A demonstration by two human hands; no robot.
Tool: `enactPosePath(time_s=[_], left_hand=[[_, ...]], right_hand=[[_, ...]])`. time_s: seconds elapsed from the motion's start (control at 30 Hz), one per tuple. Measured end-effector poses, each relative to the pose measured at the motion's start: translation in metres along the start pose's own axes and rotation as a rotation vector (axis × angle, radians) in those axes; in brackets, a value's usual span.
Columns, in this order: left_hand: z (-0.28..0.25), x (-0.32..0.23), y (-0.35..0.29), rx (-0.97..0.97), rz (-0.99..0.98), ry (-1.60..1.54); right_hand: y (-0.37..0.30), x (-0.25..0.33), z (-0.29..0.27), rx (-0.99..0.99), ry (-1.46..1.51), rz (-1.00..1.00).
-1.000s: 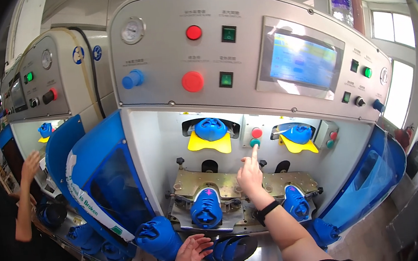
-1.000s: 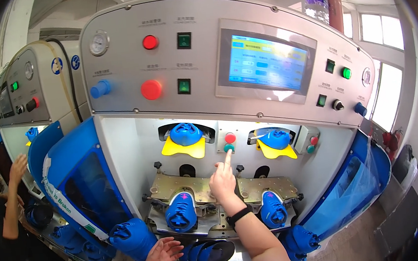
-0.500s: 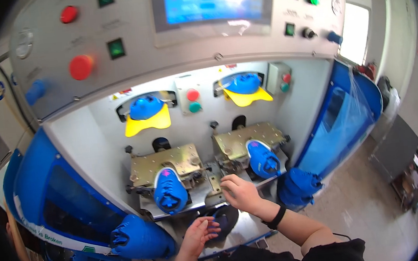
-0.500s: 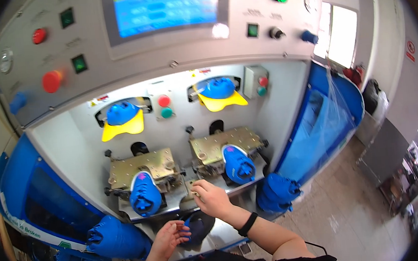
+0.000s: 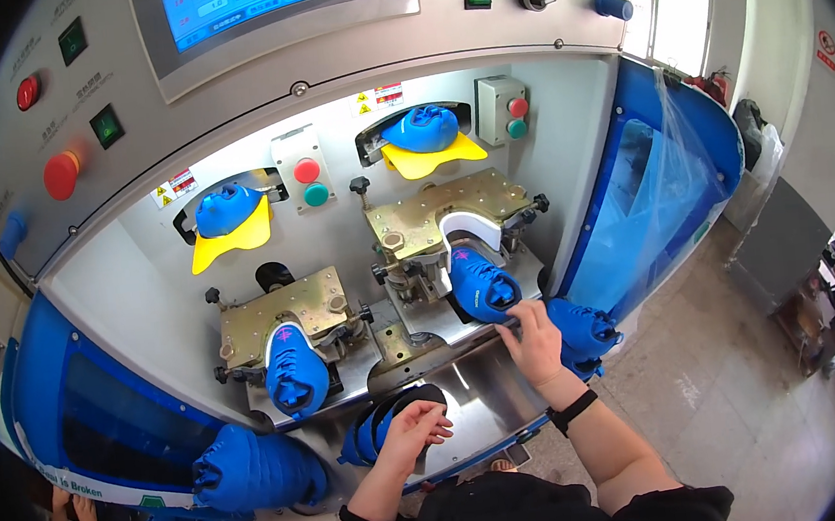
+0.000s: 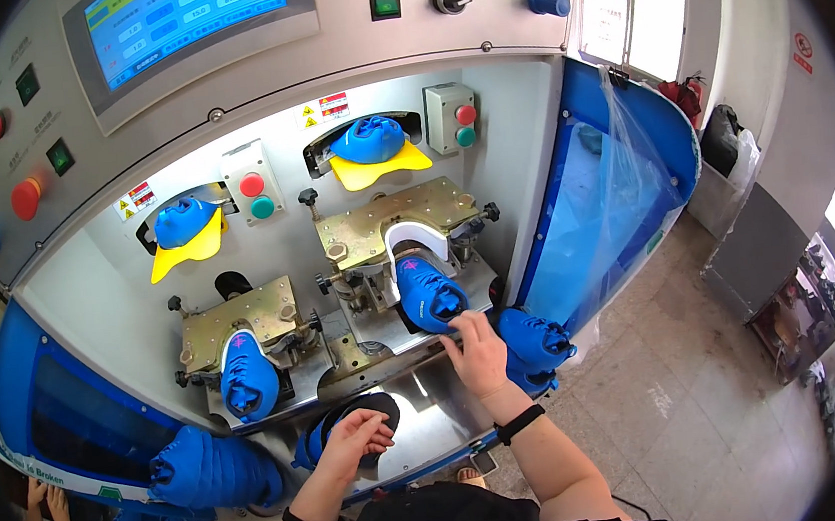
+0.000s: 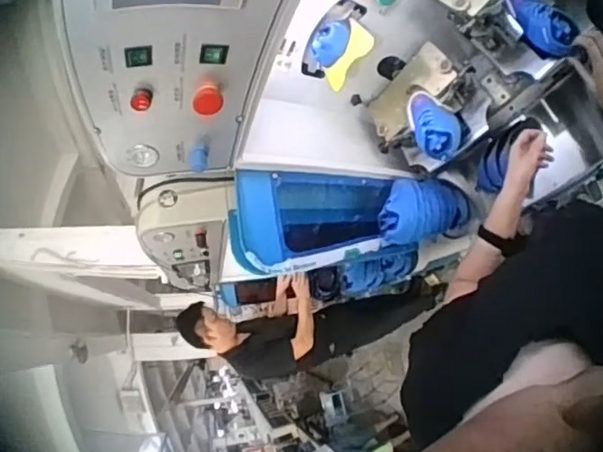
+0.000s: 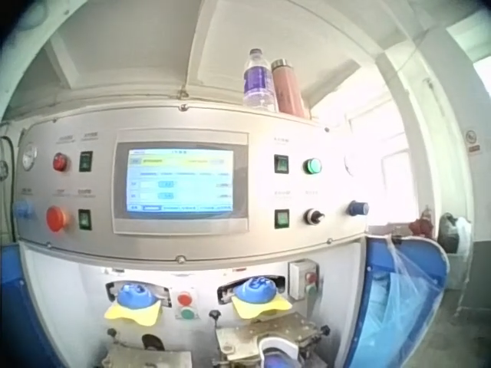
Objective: Operates an industrial shoe lasting machine to shape and set blue athletic shoe uppers.
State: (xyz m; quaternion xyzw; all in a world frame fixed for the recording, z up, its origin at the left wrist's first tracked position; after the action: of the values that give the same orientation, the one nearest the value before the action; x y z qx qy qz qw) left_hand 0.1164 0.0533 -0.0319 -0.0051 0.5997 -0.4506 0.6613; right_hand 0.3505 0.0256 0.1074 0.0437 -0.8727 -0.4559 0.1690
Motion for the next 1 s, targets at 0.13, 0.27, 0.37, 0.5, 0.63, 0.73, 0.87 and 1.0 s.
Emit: enactPosePath(time_s=[0.13, 0.27, 0.37, 0.5, 0.63, 0.73, 0.87, 1.0], left_hand=[[-0.002, -0.005, -0.002, -0.038, 0.018, -0.023], [0.013, -0.017, -0.008, -0.054, 0.068, -0.006], [-0.004, -0.017, -0.024, -0.124, 0.12, 0.025], [-0.028, -0.007, -0.032, -0.191, 0.136, 0.002], [-0.055, -0.031, -0.054, -0.502, 0.567, 0.251], [-0.063, -0.027, -0.1, -0.395, 0.46, 0.033], [-0.109, -0.003, -0.135, -0.59, 0.573, -0.1], [-0.129, 0.016, -0.179, -0.618, 0.541, -0.265]], right_hand=[[0.014, -0.009, -0.007, 0.004, -0.011, -0.084], [0.004, -0.063, 0.015, 0.244, 0.242, 0.112], [0.022, -0.017, 0.015, 0.258, 0.405, 0.03], [0.059, 0.117, -0.033, 0.169, 0.653, -0.283], [0.061, 0.218, -0.017, 0.449, 1.007, -0.394], [0.069, 0.29, 0.017, 0.564, 1.217, -0.437], [0.096, 0.389, 0.046, 0.44, 1.169, -0.552], [0.095, 0.462, 0.084, 0.408, 1.091, -0.659]])
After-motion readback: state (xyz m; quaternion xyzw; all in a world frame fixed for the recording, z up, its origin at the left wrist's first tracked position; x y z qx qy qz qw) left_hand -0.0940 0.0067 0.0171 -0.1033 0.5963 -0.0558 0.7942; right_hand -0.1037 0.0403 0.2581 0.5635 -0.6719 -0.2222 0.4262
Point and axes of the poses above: each hand's wrist, its own y-axis towards the middle knuckle, its own z-axis out of the palm, x = y × z, the point moved 10 cm from there along y, towards the middle knuckle, and after that the axes turned 13 degrees about -z, right-handed, at the moved point
